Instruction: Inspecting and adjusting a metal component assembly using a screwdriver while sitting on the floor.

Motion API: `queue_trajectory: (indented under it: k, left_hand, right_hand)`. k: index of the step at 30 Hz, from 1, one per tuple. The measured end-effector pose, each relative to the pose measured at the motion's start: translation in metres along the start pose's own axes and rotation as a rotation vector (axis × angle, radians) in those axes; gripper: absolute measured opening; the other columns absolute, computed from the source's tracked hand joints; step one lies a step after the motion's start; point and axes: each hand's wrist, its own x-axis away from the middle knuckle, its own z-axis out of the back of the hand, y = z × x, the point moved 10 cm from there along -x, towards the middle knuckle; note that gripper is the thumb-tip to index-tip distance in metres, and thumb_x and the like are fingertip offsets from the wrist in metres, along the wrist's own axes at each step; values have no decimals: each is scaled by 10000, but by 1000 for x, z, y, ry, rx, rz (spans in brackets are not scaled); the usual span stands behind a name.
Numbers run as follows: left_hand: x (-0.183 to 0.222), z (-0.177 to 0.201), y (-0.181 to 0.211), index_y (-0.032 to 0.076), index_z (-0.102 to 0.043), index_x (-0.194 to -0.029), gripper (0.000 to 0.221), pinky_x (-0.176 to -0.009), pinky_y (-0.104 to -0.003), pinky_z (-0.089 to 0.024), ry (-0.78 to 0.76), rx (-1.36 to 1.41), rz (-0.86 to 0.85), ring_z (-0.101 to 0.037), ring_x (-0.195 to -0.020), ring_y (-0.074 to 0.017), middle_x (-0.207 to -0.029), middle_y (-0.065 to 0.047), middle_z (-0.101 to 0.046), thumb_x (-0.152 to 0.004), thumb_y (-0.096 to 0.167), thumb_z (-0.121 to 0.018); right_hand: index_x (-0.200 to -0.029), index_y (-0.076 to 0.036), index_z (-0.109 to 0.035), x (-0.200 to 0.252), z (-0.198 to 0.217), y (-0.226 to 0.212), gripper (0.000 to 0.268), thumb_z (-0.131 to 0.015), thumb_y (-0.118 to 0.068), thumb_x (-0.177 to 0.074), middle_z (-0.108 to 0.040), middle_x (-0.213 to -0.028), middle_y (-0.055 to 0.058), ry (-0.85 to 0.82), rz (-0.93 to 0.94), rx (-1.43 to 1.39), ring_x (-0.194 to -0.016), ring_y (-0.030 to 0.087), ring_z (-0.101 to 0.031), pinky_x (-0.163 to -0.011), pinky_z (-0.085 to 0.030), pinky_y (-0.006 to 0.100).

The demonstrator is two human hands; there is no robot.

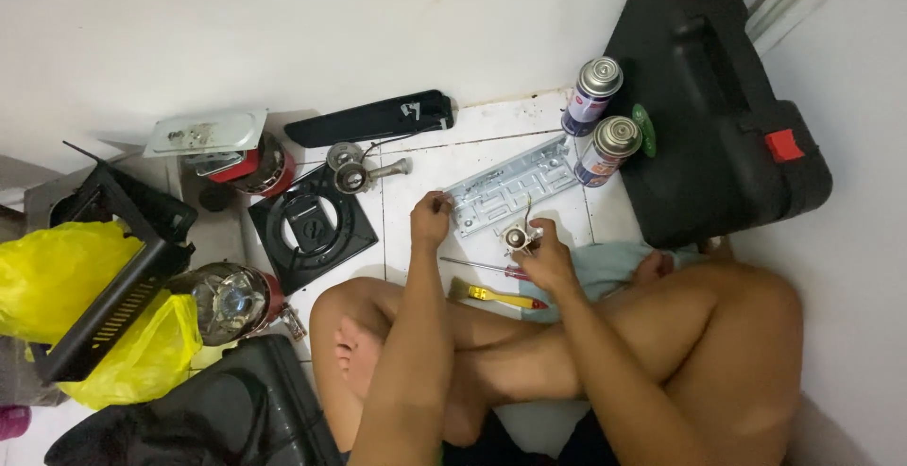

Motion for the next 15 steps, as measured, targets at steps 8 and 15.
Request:
queue_trajectory:
  k: [8,15]
  left_hand:
    - [-19,-6,-25,76,-735,-1103,260,-923,-451,-527,-17,52,22,-683,-1045,-327,-1034,-167,-737,-1009,257,-573]
    - [-4,12,-14,87,-663,-1197,322,-931,-420,-483,80,276,89,-588,-1029,-266,-1050,-145,-663,-1067,293,-453]
  right_hand:
    - [-1357,-135,-538,-5,-5,-13,690,-857,-387,-800,-716,-1217,238,3,24,38,-1201,374,-676,-1014,-533,450]
    - [-1204,-145,-626,-21,0,-4,588,-890,-380,-735,-698,-1048,176,95,103,33,-1099,351,-692,-922,-529,445]
